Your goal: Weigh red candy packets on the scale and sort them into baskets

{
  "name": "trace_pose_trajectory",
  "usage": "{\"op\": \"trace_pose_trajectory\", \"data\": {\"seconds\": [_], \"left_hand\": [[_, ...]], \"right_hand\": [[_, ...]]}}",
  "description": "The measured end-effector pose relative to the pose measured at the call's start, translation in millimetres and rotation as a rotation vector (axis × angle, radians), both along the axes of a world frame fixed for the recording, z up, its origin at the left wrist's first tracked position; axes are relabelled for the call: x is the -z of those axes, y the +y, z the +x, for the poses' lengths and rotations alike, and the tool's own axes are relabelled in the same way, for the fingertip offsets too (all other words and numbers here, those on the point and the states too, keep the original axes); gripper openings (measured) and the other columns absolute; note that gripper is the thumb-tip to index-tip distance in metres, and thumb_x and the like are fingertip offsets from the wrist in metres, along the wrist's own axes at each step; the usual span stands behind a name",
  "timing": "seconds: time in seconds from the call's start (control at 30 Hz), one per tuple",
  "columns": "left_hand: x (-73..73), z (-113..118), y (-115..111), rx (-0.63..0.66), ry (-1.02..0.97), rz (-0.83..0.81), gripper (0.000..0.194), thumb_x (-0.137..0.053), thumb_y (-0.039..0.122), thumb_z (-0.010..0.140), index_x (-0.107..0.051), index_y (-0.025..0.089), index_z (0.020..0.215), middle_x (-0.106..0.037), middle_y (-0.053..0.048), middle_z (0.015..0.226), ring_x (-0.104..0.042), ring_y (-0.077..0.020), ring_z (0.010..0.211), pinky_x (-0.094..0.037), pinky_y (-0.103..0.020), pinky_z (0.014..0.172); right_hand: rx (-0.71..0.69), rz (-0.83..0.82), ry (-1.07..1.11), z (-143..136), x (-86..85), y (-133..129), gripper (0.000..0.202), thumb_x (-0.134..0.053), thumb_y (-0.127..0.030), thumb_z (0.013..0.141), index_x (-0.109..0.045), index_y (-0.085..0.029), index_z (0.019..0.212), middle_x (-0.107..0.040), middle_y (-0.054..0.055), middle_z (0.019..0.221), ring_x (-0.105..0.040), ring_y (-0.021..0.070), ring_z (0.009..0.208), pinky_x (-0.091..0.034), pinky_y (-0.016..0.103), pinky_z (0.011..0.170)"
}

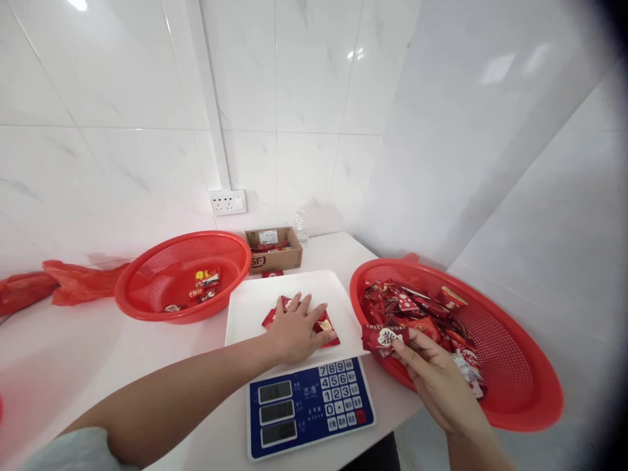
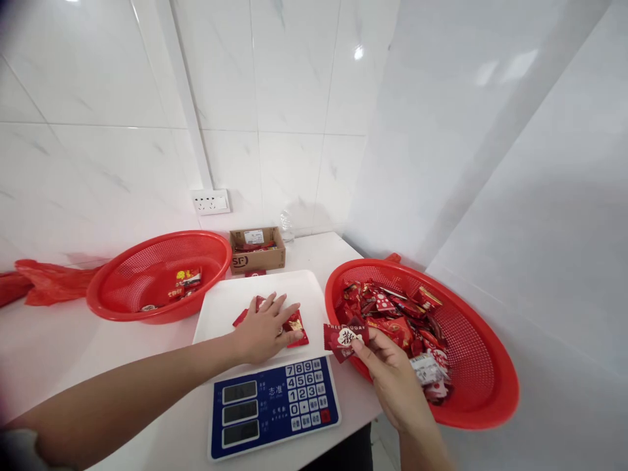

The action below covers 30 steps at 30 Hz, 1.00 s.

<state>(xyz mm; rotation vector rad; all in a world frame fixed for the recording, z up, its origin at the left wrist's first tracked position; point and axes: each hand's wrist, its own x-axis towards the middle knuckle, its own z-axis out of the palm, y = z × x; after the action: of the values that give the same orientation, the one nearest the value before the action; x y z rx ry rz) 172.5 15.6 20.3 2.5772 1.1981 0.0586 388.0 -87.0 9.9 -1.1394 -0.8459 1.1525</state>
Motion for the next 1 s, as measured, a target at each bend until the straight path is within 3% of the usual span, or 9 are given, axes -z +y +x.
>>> {"op": "trace_pose_trajectory", "data": {"seconds": [0.13, 0.3, 0.4, 0.53, 0.6, 0.67, 0.77, 0.9, 1.0], "left_hand": [[5.8, -7.5, 3.5, 0.143, -0.022, 0.068, 0.062, -0.026, 0.062, 0.087, -0.029, 0.031, 0.140, -0.025, -0.009, 0.149, -0.012, -0.0332, 0.138, -0.005, -0.062, 0.105], [-11.3, -43.3, 20.7, 0.421, -0.031, -0.001, 0.055, -0.046, 0.050, 0.083, -0.038, 0.035, 0.135, -0.027, -0.003, 0.149, -0.015, -0.0300, 0.138, -0.008, -0.053, 0.110], [-19.7, -53.9, 23.0, 0.366, -0.014, -0.045, 0.064, -0.048, 0.053, 0.082, -0.030, 0.032, 0.140, -0.019, -0.005, 0.151, -0.007, -0.0306, 0.139, -0.006, -0.055, 0.109], [-12.2, -45.1, 13.9, -0.003, -0.019, -0.018, 0.071, -0.023, 0.066, 0.085, -0.019, 0.026, 0.144, -0.014, -0.012, 0.152, -0.003, -0.0337, 0.138, -0.004, -0.063, 0.105], [-4.5, -37.0, 10.1, -0.102, 0.002, -0.028, 0.074, -0.018, 0.068, 0.084, -0.020, 0.025, 0.144, -0.015, -0.014, 0.151, -0.003, -0.0354, 0.138, -0.004, -0.065, 0.103], [1.9, -31.1, 9.7, -0.087, 0.019, -0.027, 0.075, -0.018, 0.070, 0.083, -0.023, 0.025, 0.143, -0.016, -0.015, 0.151, -0.005, -0.0357, 0.138, -0.004, -0.066, 0.103], [6.0, -29.3, 15.1, 0.038, 0.008, 0.007, 0.073, -0.019, 0.070, 0.082, -0.028, 0.028, 0.141, -0.018, -0.013, 0.151, -0.010, -0.0336, 0.138, -0.004, -0.064, 0.104], [2.6, -34.5, 23.2, 0.250, -0.018, -0.006, 0.074, -0.028, 0.071, 0.080, -0.026, 0.029, 0.141, -0.021, -0.011, 0.150, -0.014, -0.0313, 0.138, -0.004, -0.059, 0.107], [-3.0, -38.2, 24.4, 0.308, -0.063, -0.017, 0.077, -0.032, 0.071, 0.079, -0.020, 0.029, 0.143, -0.017, -0.009, 0.152, -0.007, -0.0304, 0.139, -0.002, -0.056, 0.109]], "right_hand": [[-0.014, -0.027, -0.011, -0.1, -1.7, -0.3, 0.027, -0.076, -0.038, 0.065, -0.068, -0.023, 0.086, -0.070, 0.002, 0.091, -0.061, 0.0192, 0.084, -0.048, 0.031, 0.080], [-0.019, -0.060, -0.043, 0.0, -3.2, -0.3, 0.029, -0.075, -0.041, 0.065, -0.067, -0.022, 0.085, -0.070, 0.004, 0.090, -0.060, 0.0196, 0.083, -0.049, 0.031, 0.077], [0.000, -0.063, -0.055, 1.1, -0.5, 0.1, 0.028, -0.076, -0.041, 0.063, -0.067, -0.022, 0.082, -0.070, 0.003, 0.087, -0.060, 0.0194, 0.082, -0.049, 0.031, 0.077], [0.020, -0.074, -0.040, 2.0, 2.0, 0.6, 0.028, -0.078, -0.040, 0.061, -0.068, -0.024, 0.082, -0.070, 0.002, 0.086, -0.061, 0.0189, 0.081, -0.048, 0.031, 0.079], [0.021, -0.079, -0.042, 1.7, 1.8, 0.4, 0.028, -0.078, -0.040, 0.061, -0.068, -0.023, 0.081, -0.070, 0.003, 0.086, -0.061, 0.0193, 0.081, -0.049, 0.032, 0.079], [0.023, -0.084, -0.049, 1.4, 1.6, 0.0, 0.028, -0.077, -0.040, 0.061, -0.067, -0.022, 0.080, -0.070, 0.004, 0.086, -0.061, 0.0196, 0.080, -0.049, 0.032, 0.078], [0.035, -0.088, -0.069, 1.8, 3.2, -0.8, 0.028, -0.077, -0.040, 0.062, -0.066, -0.022, 0.081, -0.070, 0.004, 0.087, -0.061, 0.0190, 0.081, -0.050, 0.030, 0.077], [0.030, -0.088, -0.082, 4.0, 5.8, -0.2, 0.029, -0.076, -0.039, 0.063, -0.067, -0.023, 0.084, -0.070, 0.003, 0.089, -0.061, 0.0198, 0.086, -0.050, 0.029, 0.079], [-0.044, -0.093, -0.117, 6.2, 4.1, 2.8, 0.030, -0.074, -0.040, 0.066, -0.067, -0.023, 0.090, -0.070, 0.003, 0.096, -0.060, 0.0204, 0.090, -0.049, 0.030, 0.082]]}}
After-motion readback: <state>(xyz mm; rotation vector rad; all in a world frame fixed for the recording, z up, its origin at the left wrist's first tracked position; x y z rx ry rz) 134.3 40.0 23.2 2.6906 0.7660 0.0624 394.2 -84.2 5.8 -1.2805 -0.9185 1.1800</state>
